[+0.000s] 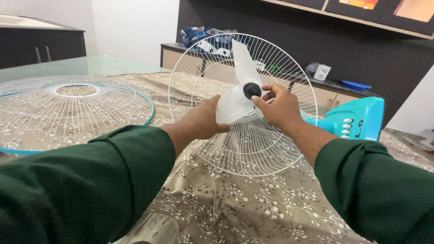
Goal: The person disassembles a table fan by removing the front grille, fan blades, and rear grille, then uses a screwdriver to loosen the motor housing. The components are placed on the table as they are removed.
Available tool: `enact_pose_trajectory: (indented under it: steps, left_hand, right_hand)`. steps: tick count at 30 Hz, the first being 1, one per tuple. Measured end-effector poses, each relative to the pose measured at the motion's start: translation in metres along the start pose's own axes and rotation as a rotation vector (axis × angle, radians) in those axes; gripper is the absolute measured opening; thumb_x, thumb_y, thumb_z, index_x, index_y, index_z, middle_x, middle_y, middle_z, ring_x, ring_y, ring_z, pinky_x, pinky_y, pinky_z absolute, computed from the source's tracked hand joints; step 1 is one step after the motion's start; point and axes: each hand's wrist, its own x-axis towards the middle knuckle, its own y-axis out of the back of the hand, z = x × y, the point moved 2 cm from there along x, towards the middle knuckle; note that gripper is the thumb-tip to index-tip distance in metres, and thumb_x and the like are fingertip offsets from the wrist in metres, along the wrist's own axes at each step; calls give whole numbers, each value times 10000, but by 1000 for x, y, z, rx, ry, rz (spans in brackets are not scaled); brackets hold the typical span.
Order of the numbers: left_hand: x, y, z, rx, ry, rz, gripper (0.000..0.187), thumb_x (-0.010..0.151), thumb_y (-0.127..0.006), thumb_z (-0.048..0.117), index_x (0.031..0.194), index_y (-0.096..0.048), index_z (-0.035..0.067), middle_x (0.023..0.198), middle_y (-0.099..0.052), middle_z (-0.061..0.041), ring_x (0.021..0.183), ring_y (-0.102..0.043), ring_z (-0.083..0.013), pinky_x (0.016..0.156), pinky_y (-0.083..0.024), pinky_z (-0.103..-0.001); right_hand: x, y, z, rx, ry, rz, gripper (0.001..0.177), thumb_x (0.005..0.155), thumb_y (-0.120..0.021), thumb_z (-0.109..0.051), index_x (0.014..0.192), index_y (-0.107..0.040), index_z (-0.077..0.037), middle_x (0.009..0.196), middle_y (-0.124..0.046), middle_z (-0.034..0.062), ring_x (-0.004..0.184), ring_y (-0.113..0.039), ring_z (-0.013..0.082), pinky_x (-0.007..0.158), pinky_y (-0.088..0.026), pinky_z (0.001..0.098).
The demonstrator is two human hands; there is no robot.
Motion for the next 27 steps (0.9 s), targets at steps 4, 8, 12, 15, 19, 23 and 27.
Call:
enact_pose_trajectory:
  steps: [4,8,12,15,19,23,27]
  left_hand:
    - [-12,-9,7,17,86,-57,1113,711,-893,409,1535,-276,-15,1286,-618,-228,1197,-624,-363,1027,-502,-421]
    - [-21,-15,14,7,132,-33,1127,710,-893,410,1549,-262,-2,1305,-613,-214,1213,-615,-355,1028,-500,-424]
    - [-22,-13,15,18,148,-17,1141,716,-895,421,1556,-242,7,1323,-594,-209,1231,-595,-352,1040,-482,-425]
    - [-20,-12,11,20,140,-38,1147,714,-883,398,1570,-232,1,1313,-616,-201,1222,-615,-337,1048,-490,-401]
    - [-17,-13,8,36,123,-27,1152,713,-887,401,1569,-228,2,1299,-620,-203,1214,-612,-341,1036,-489,-398]
    - [-16,-15,3,14,128,-24,1147,708,-880,396,1575,-233,17,1287,-637,-188,1200,-625,-334,1027,-496,-395]
    - [-16,-14,-1,14,104,-10,1139,696,-885,404,1563,-257,15,1299,-629,-197,1208,-622,-340,1031,-493,-396]
  right_hand:
    - [9,-3,-16,-89,-89,-16,546,822,-809,-469,1158,-710,-50,897,-756,95,776,-743,201,697,-582,357]
    - [18,-10,-22,-138,-129,10,533,811,-836,-496,1035,-727,-24,877,-737,123,744,-735,213,666,-579,355]
    - [26,-14,-20,-191,-6,45,423,833,-843,-419,903,-732,-17,801,-729,118,689,-712,217,640,-561,369]
    - [28,-14,-14,-190,92,43,377,837,-847,-366,884,-709,-19,740,-704,107,632,-679,222,599,-542,382]
    - [28,-17,-11,-219,252,71,342,860,-845,-313,884,-701,-3,743,-682,123,655,-663,260,637,-529,412]
    - [29,-16,-8,-260,406,58,308,865,-836,-261,934,-710,11,879,-695,174,799,-678,339,739,-532,455]
    - [30,-13,-10,-281,557,46,345,843,-824,-246,1022,-706,24,1017,-704,203,897,-677,387,786,-529,479]
